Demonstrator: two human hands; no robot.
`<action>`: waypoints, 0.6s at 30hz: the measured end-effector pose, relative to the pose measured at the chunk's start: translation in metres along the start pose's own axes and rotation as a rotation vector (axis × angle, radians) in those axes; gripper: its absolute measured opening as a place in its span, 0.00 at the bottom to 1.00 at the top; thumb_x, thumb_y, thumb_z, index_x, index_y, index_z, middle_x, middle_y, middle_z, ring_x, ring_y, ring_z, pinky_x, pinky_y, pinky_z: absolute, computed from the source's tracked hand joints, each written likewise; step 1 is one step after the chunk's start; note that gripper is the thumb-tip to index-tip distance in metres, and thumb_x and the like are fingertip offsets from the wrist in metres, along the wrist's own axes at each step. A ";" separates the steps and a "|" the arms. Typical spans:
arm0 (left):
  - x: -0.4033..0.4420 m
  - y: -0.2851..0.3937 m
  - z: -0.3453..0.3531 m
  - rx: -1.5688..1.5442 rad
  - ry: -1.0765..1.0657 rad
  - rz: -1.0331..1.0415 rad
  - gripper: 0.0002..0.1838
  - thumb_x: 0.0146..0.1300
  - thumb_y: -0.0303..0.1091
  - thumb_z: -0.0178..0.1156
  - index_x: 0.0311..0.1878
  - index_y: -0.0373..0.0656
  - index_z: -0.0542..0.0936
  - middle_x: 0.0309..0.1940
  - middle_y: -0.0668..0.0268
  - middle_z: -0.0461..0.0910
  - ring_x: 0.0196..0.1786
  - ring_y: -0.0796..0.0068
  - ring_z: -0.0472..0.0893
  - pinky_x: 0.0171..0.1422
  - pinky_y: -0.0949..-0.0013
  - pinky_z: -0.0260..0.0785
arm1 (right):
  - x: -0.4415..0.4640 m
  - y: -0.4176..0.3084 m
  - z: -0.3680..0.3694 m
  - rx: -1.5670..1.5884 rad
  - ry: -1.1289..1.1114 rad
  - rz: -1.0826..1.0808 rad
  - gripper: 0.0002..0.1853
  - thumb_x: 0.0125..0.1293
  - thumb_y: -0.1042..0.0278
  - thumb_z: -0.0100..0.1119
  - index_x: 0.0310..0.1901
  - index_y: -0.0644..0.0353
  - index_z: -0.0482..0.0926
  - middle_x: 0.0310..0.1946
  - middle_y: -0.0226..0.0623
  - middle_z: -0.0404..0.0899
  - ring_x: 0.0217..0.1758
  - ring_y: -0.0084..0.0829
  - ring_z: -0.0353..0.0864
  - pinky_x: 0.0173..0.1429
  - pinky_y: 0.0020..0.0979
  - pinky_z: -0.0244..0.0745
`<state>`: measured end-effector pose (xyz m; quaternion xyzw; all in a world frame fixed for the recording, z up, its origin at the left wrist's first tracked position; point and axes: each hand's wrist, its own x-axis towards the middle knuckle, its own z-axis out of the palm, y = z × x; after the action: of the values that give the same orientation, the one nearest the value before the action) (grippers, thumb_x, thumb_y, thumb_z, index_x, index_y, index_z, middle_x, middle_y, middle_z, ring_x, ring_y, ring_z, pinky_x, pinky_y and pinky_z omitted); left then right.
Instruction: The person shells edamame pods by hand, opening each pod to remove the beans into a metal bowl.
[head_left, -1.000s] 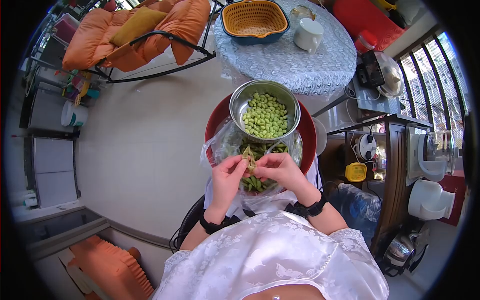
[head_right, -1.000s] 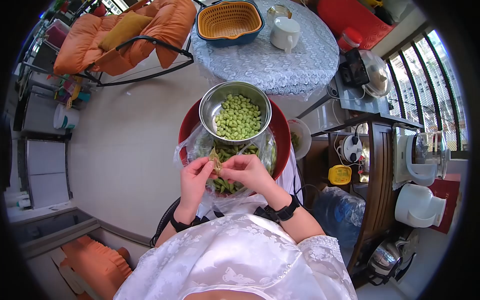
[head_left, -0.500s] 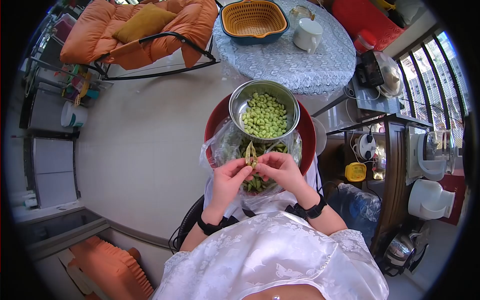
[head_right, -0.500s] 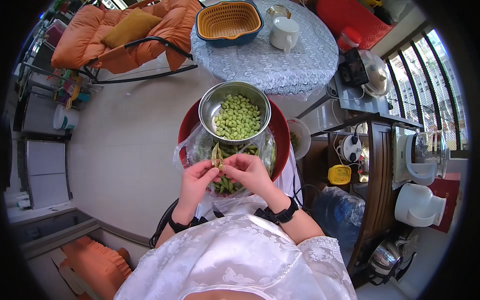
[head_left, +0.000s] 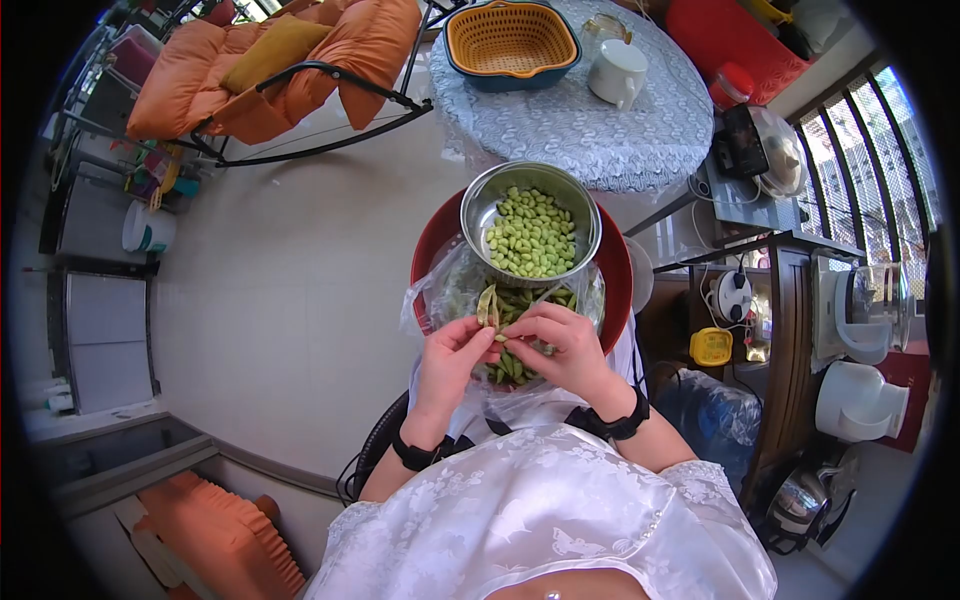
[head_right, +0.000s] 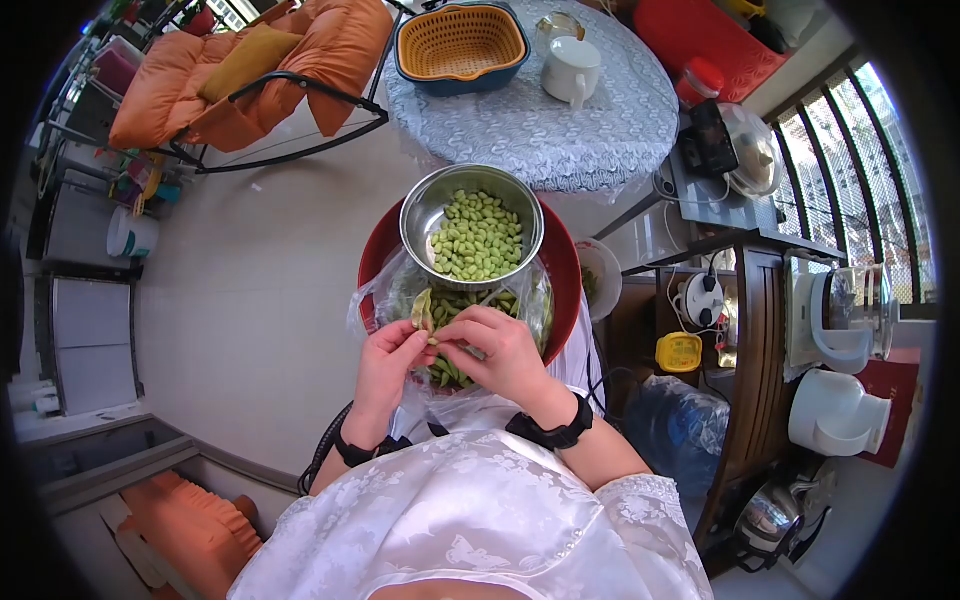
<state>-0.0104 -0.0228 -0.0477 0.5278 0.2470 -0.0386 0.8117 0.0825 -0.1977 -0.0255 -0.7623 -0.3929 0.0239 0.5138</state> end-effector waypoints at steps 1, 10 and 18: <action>0.000 0.000 0.000 -0.001 0.000 0.001 0.11 0.73 0.27 0.60 0.54 0.35 0.82 0.43 0.65 0.87 0.40 0.79 0.85 0.46 0.75 0.80 | 0.003 -0.006 -0.004 0.062 0.046 0.080 0.07 0.60 0.76 0.71 0.40 0.59 0.86 0.33 0.33 0.83 0.32 0.29 0.84 0.35 0.30 0.79; -0.002 -0.001 0.004 0.127 0.015 0.024 0.14 0.72 0.27 0.61 0.57 0.34 0.81 0.42 0.65 0.86 0.41 0.77 0.85 0.45 0.74 0.79 | 0.044 0.018 -0.031 -0.144 0.345 0.222 0.07 0.60 0.72 0.73 0.39 0.61 0.86 0.30 0.33 0.83 0.27 0.25 0.81 0.30 0.26 0.74; -0.010 0.017 0.014 0.472 -0.241 0.221 0.14 0.68 0.22 0.63 0.55 0.30 0.82 0.47 0.62 0.81 0.46 0.75 0.83 0.48 0.74 0.78 | 0.009 -0.016 -0.043 0.141 -0.006 0.300 0.12 0.61 0.69 0.74 0.46 0.60 0.88 0.37 0.34 0.82 0.29 0.23 0.80 0.32 0.25 0.74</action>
<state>-0.0085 -0.0289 -0.0244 0.7174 0.0740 -0.0689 0.6893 0.0987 -0.2220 0.0105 -0.7745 -0.2734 0.1301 0.5554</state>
